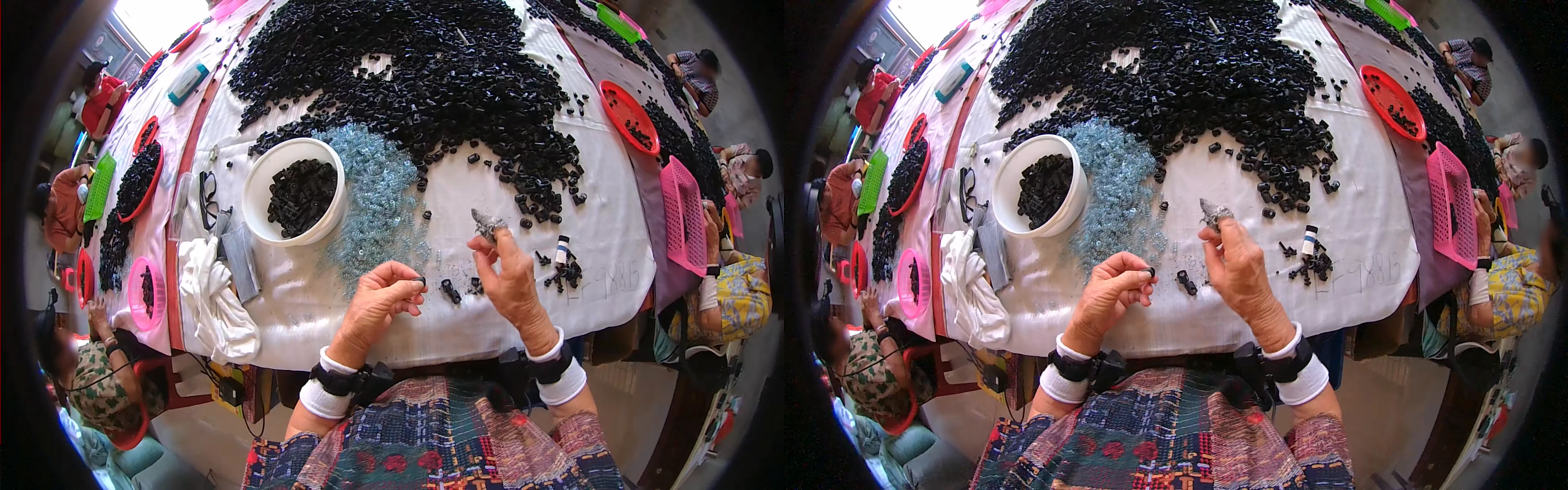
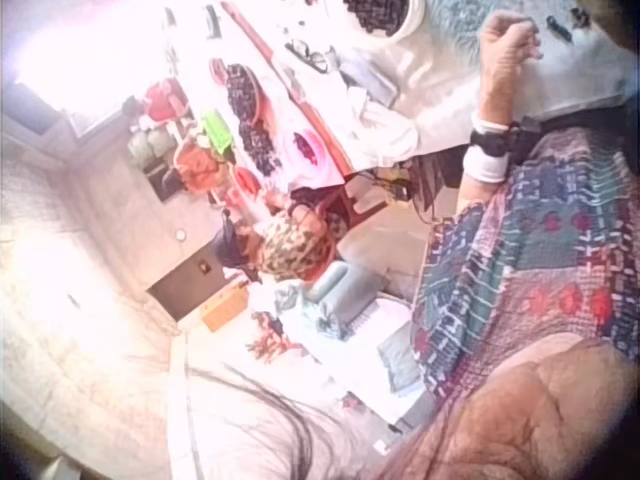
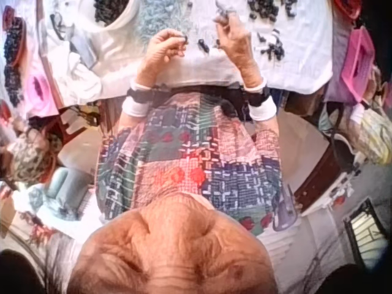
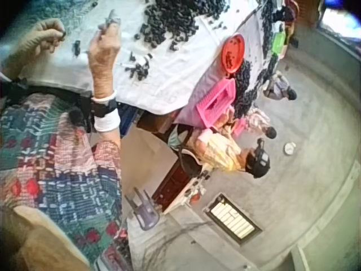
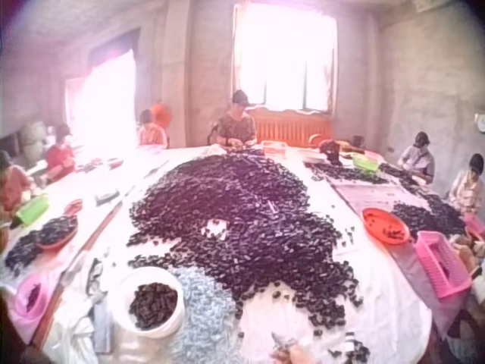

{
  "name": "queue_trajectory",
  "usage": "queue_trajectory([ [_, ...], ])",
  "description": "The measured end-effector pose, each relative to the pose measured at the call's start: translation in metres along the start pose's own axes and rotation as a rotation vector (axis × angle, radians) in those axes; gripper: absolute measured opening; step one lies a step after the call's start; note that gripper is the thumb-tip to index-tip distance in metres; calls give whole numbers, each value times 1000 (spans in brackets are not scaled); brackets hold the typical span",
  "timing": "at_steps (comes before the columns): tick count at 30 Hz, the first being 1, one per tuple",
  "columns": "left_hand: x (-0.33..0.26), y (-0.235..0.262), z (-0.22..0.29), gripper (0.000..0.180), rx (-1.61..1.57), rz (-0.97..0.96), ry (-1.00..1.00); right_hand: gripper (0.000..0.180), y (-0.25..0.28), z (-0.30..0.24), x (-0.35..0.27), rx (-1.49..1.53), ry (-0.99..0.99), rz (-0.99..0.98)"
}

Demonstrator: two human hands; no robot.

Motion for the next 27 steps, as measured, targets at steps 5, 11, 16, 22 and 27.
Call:
queue_trajectory([
  [5, -1, 8, 1, 12, -49, 10, -39, 26, -15, 5, 7, -202, 64, -25],
  [11, -3, 11, 1, 13, -80, 36, -57, 25, -51, 6, 9, -465, 102, -94],
  [16, -3, 13, 0, 13, -81, 26, -69, 25, -52, 5, 4, -509, 129, -83],
  [22, -2, -2, 1, 15, -74, 15, -62, 28, -30, 12, -1, 5, -148, -12],
  [27, 3, -16, -5, 20, -105, -21, -100, 29, -15, -16, -8, 512, -315, 89],
])
Point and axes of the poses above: each hand's wrist, its own x-axis towards the middle knuckle, its own y-axis out of the back of the hand, z = x × y, the point moved 5 cm from there along x, towards the middle knuckle, and after that the axes turned 3 degrees about -y, right-handed, at the moved point
